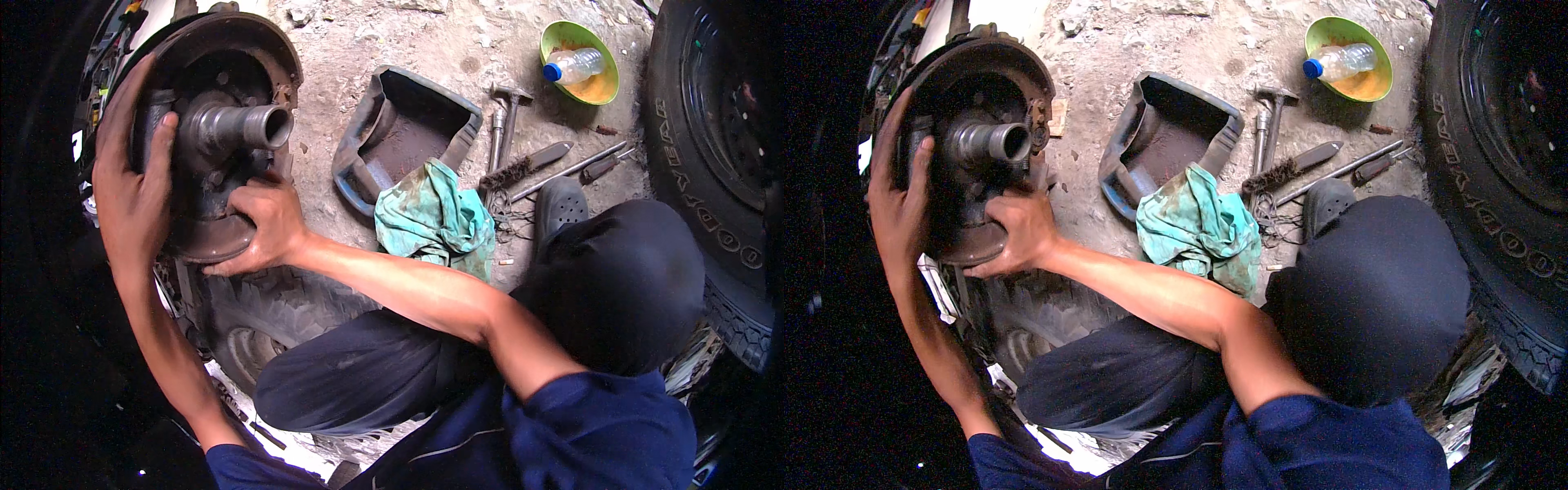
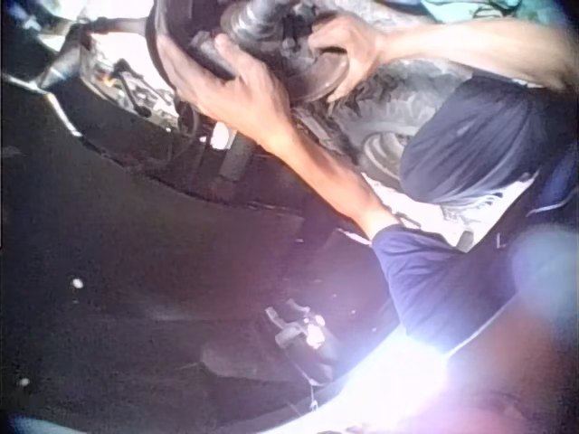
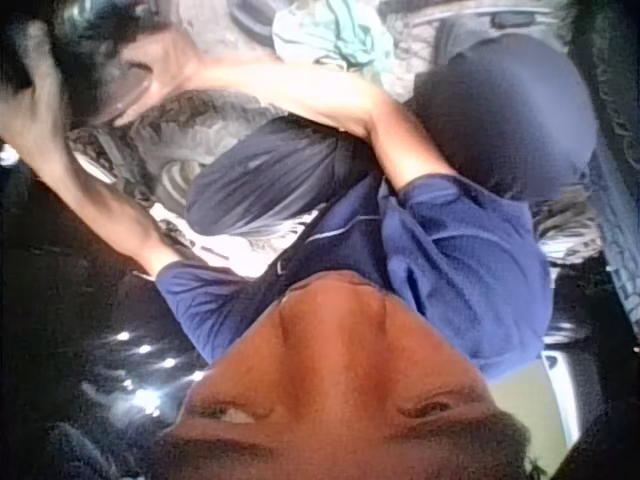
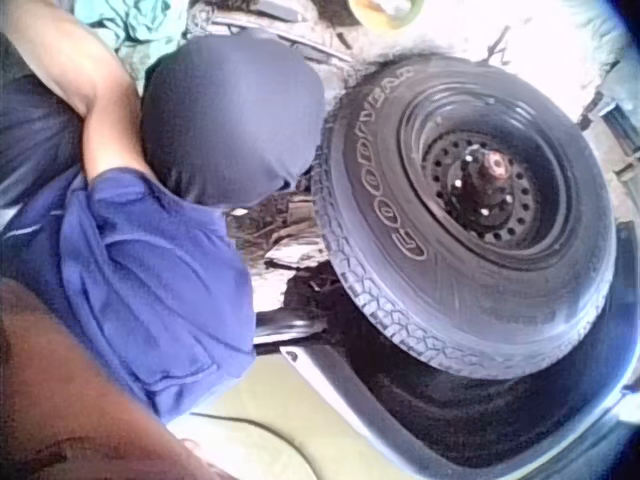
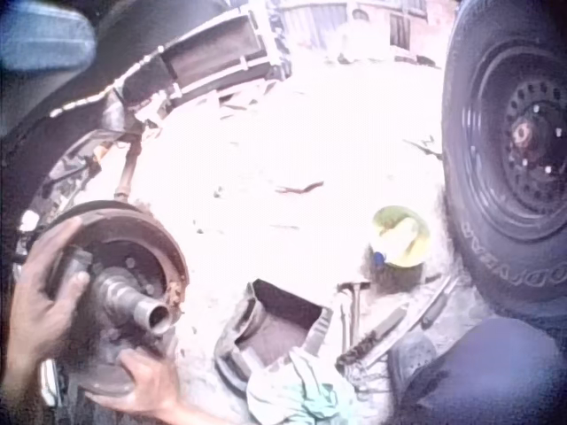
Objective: The person installs brake shoes onto a wheel hub assembly by hand, using a hammer and a screwdriver to position components and attach springs.
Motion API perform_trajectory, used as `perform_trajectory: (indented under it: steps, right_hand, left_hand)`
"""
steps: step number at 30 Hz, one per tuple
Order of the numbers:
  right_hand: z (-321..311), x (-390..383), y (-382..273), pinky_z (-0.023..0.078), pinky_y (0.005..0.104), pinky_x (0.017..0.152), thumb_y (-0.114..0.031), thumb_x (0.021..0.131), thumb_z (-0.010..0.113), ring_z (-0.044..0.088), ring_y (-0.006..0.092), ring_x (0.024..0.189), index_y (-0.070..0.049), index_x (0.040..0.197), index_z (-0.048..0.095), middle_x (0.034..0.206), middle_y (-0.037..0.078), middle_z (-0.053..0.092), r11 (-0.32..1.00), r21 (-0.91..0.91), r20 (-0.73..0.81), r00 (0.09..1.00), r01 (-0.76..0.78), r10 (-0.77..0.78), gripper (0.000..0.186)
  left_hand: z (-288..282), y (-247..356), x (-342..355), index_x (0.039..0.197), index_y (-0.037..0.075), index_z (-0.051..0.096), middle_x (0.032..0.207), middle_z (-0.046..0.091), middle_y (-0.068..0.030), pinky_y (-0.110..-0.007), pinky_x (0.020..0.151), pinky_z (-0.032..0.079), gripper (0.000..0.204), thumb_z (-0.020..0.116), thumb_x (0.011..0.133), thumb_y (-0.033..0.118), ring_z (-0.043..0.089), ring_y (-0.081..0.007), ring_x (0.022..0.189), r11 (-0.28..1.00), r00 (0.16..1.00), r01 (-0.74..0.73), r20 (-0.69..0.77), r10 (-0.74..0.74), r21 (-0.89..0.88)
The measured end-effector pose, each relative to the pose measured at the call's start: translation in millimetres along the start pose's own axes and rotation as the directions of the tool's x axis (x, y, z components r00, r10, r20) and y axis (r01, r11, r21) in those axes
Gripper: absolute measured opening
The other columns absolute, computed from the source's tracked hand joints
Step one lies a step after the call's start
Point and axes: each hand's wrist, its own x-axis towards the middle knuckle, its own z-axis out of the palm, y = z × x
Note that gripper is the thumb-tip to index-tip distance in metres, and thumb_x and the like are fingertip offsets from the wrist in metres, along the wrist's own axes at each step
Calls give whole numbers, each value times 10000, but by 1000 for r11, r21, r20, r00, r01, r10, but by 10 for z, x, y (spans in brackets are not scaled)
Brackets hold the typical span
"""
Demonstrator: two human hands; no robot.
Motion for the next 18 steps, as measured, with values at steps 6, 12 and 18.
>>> perform_trajectory:
  steps: [6, 12, 18]
  right_hand:
    - [17, -46, -58, 470, 400, 607, -564, 412, 862, 597, 301, 622, -64, 640, 568, 650, 90, 583, 997, 35, 48, 997, -65, 63, 623]
    - [-37, -21, -30, 467, 408, 594, -559, 399, 858, 592, 302, 615, -63, 633, 564, 632, 81, 576, 997, 2, 49, 995, -82, 82, 622]
    - [24, -17, -10, 458, 397, 565, -559, 403, 864, 580, 302, 600, -61, 626, 556, 616, 85, 568, 999, 4, 17, 999, -43, 43, 627]
  left_hand:
    - [-40, 62, -3, 1376, 111, 542, 1373, 563, -114, -378, 1085, 384, 442, 605, 940, 151, 518, -230, 1280, 997, 999, 53, 12, -53, -54]
    - [13, 38, 20, 1362, 80, 550, 1369, 567, -116, -360, 1080, 382, 428, 604, 941, 127, 523, -224, 1273, 997, 1000, 13, 18, -11, -80]
    - [-1, -3, 32, 1355, 70, 555, 1352, 578, -130, -351, 1073, 384, 428, 611, 930, 91, 527, -223, 1267, 989, 1000, -8, 7, 10, -149]
